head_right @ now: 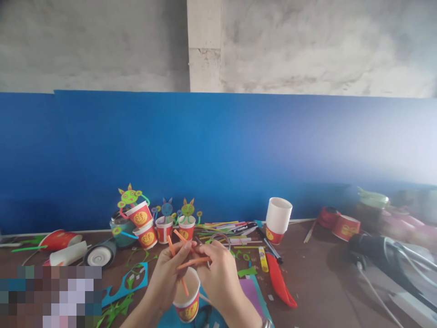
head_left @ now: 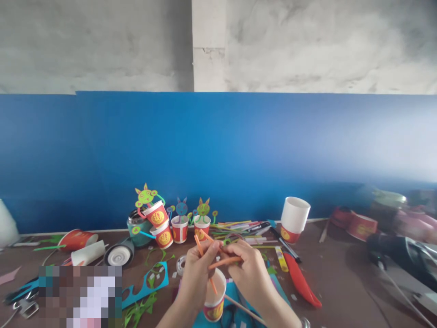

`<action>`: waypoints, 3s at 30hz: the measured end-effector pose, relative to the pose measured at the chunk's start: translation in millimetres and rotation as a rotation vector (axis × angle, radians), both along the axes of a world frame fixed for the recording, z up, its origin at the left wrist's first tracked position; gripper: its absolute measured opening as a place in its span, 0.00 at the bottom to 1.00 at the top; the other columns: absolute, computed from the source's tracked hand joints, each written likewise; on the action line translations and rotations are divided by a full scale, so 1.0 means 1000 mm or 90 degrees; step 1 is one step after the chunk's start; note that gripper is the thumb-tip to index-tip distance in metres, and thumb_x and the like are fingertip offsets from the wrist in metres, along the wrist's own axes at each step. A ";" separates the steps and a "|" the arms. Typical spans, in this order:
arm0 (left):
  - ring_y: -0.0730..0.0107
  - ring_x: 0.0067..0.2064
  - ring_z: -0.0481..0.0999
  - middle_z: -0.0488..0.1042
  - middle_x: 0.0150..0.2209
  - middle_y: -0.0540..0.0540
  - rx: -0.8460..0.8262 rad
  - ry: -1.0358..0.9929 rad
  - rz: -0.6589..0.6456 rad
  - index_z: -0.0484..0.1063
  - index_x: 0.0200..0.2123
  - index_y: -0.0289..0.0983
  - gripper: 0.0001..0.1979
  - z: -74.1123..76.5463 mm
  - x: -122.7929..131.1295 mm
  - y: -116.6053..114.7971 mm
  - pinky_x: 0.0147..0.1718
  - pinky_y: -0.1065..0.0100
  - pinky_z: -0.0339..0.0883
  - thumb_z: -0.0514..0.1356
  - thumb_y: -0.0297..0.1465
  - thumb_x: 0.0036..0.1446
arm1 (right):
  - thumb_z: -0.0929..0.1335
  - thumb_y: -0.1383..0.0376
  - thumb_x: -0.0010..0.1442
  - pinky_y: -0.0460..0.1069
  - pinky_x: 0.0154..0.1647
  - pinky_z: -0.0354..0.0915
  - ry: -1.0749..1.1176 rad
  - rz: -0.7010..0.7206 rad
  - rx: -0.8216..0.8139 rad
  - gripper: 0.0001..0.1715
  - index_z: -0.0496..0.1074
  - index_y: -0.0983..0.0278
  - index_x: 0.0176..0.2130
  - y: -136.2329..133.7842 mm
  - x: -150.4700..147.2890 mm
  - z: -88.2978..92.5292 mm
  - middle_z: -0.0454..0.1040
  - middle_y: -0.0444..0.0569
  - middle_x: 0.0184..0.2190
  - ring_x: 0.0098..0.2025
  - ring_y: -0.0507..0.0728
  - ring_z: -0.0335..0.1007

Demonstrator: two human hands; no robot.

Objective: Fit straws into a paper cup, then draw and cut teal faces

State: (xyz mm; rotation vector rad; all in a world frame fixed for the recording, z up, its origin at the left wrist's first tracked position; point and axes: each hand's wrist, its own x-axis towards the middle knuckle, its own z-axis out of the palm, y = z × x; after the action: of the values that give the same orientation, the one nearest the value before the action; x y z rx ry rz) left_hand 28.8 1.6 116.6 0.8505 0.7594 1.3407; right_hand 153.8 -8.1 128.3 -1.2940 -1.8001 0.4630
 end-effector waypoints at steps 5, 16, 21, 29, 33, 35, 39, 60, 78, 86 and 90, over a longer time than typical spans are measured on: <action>0.84 0.19 0.55 0.62 0.18 0.55 0.023 0.027 0.004 0.78 0.26 0.33 0.16 -0.001 0.004 -0.002 0.18 0.79 0.47 0.68 0.43 0.43 | 0.64 0.69 0.54 0.45 0.28 0.56 -0.006 -0.023 0.019 0.12 0.73 0.64 0.22 0.000 -0.001 -0.001 0.67 0.45 0.20 0.27 0.54 0.62; 0.85 0.17 0.49 0.60 0.16 0.56 0.007 0.059 0.033 0.75 0.28 0.32 0.18 0.000 -0.004 0.004 0.16 0.77 0.40 0.67 0.43 0.44 | 0.64 0.74 0.49 0.46 0.31 0.59 -0.020 -0.019 -0.008 0.15 0.77 0.62 0.32 -0.002 0.001 0.003 0.72 0.47 0.26 0.32 0.56 0.66; 0.85 0.16 0.47 0.55 0.14 0.58 0.026 0.073 0.049 0.71 0.23 0.33 0.19 0.001 -0.005 0.004 0.16 0.76 0.38 0.68 0.43 0.43 | 0.64 0.72 0.52 0.46 0.31 0.60 -0.029 -0.020 0.020 0.15 0.78 0.61 0.33 -0.003 0.005 0.007 0.72 0.47 0.26 0.31 0.55 0.67; 0.86 0.17 0.48 0.62 0.16 0.56 0.007 0.037 0.025 0.75 0.30 0.33 0.20 0.004 -0.004 0.001 0.17 0.77 0.39 0.71 0.42 0.37 | 0.65 0.66 0.57 0.47 0.32 0.62 -0.004 0.011 0.026 0.12 0.79 0.61 0.35 -0.004 0.008 0.012 0.72 0.48 0.27 0.32 0.57 0.67; 0.86 0.16 0.47 0.59 0.15 0.58 0.018 0.003 0.026 0.73 0.28 0.34 0.18 0.005 -0.007 0.000 0.15 0.78 0.39 0.70 0.41 0.39 | 0.63 0.68 0.58 0.47 0.33 0.61 -0.038 0.053 0.027 0.14 0.78 0.60 0.36 -0.006 0.011 0.014 0.75 0.48 0.28 0.33 0.56 0.67; 0.86 0.16 0.51 0.62 0.16 0.57 0.016 -0.017 0.019 0.73 0.28 0.35 0.17 0.005 -0.008 -0.001 0.15 0.80 0.43 0.70 0.40 0.40 | 0.63 0.68 0.59 0.46 0.31 0.60 -0.036 0.066 0.017 0.14 0.78 0.60 0.36 -0.006 0.010 0.015 0.74 0.47 0.28 0.31 0.55 0.67; 0.76 0.25 0.69 0.71 0.24 0.52 0.038 -0.075 0.009 0.71 0.26 0.36 0.15 0.005 -0.006 -0.002 0.24 0.75 0.63 0.70 0.38 0.40 | 0.62 0.68 0.60 0.45 0.30 0.58 0.000 0.101 0.004 0.14 0.78 0.62 0.35 -0.008 0.007 0.016 0.74 0.45 0.25 0.28 0.53 0.67; 0.74 0.25 0.72 0.73 0.24 0.51 -0.007 -0.196 0.059 0.71 0.23 0.34 0.15 0.001 0.006 -0.011 0.26 0.73 0.66 0.72 0.35 0.37 | 0.61 0.62 0.63 0.44 0.29 0.58 0.144 0.087 0.038 0.17 0.72 0.66 0.29 -0.012 -0.019 -0.008 0.70 0.45 0.23 0.27 0.52 0.62; 0.82 0.14 0.62 0.69 0.18 0.54 0.021 -0.139 0.022 0.74 0.25 0.34 0.17 0.010 0.006 -0.015 0.13 0.78 0.55 0.72 0.39 0.36 | 0.60 0.63 0.62 0.43 0.26 0.58 0.141 0.138 -0.007 0.20 0.70 0.67 0.23 -0.017 -0.011 0.012 0.69 0.46 0.20 0.25 0.51 0.63; 0.84 0.13 0.60 0.66 0.17 0.55 0.034 -0.157 -0.001 0.74 0.27 0.35 0.17 0.002 0.012 -0.014 0.11 0.79 0.52 0.71 0.40 0.38 | 0.60 0.64 0.62 0.44 0.26 0.58 0.149 0.156 -0.047 0.22 0.65 0.66 0.19 -0.017 -0.009 0.013 0.67 0.44 0.18 0.23 0.50 0.64; 0.87 0.13 0.58 0.68 0.21 0.54 0.038 -0.160 0.008 0.73 0.27 0.35 0.17 0.000 0.011 -0.012 0.11 0.80 0.49 0.71 0.40 0.39 | 0.59 0.64 0.62 0.43 0.25 0.57 0.179 0.181 -0.063 0.22 0.64 0.66 0.18 -0.016 -0.010 0.013 0.67 0.44 0.17 0.22 0.50 0.63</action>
State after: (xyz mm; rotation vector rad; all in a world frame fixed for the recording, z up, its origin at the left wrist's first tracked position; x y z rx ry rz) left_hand 39.5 -10.8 116.3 0.7071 0.5315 1.4558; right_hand 143.6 -24.0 141.4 -0.9828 -1.7418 0.8571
